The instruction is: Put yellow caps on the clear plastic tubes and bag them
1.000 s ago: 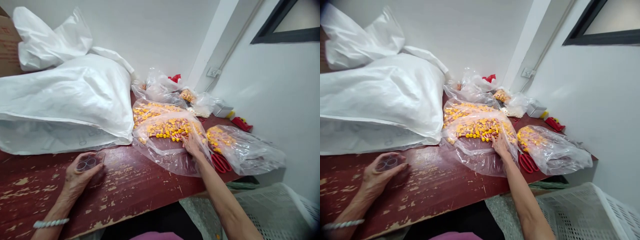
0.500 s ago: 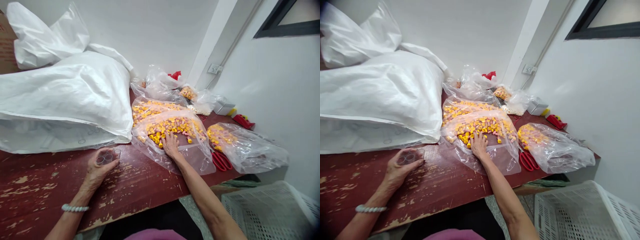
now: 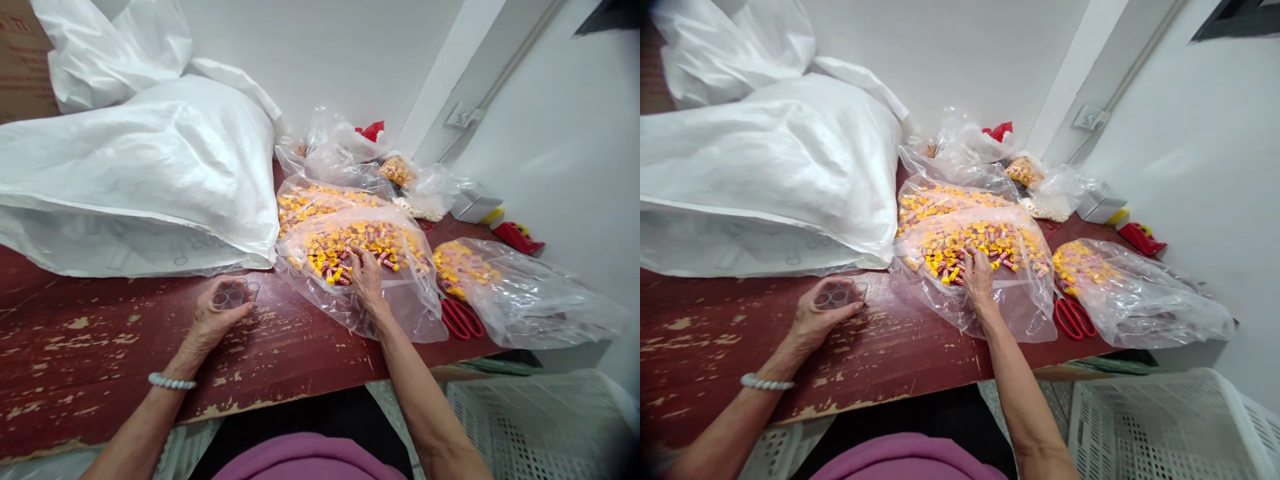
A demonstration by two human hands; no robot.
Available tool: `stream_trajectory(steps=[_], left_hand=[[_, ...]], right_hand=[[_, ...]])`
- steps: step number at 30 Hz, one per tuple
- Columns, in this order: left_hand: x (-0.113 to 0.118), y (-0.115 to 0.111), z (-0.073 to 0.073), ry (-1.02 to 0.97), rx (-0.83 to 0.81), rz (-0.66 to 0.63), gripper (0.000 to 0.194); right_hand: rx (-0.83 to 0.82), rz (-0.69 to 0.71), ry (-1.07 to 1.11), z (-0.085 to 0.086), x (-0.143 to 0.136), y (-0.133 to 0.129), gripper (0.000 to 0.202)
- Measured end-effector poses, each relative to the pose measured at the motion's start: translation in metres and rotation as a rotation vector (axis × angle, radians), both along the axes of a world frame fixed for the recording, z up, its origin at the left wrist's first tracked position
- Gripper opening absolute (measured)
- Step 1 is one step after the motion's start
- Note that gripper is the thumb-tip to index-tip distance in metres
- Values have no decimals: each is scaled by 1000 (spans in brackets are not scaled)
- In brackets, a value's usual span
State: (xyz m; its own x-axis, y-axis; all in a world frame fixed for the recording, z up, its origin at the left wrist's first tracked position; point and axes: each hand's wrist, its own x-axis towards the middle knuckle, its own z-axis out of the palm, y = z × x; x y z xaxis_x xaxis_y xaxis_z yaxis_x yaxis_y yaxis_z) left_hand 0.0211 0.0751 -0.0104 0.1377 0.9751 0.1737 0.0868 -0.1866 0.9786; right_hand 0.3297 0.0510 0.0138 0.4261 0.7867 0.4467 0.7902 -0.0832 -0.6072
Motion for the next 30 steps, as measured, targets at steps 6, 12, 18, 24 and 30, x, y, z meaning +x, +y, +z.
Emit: stream_trajectory(steps=[6, 12, 18, 24, 30], left_hand=[[3, -6, 5, 6, 13, -106, 41], [1, -9, 9, 7, -8, -147, 41], [1, -9, 14, 14, -16, -155, 40], [2, -11, 16, -37, -79, -159, 41], [1, -9, 10, -139, -113, -140, 44]], right_hand=[[193, 598, 145, 23, -86, -22, 22], [148, 749, 101, 16, -121, -17, 27], [191, 624, 180, 13, -124, -11, 22], [76, 756, 245, 10, -135, -16, 27], [123, 776, 87, 13, -133, -22, 33]])
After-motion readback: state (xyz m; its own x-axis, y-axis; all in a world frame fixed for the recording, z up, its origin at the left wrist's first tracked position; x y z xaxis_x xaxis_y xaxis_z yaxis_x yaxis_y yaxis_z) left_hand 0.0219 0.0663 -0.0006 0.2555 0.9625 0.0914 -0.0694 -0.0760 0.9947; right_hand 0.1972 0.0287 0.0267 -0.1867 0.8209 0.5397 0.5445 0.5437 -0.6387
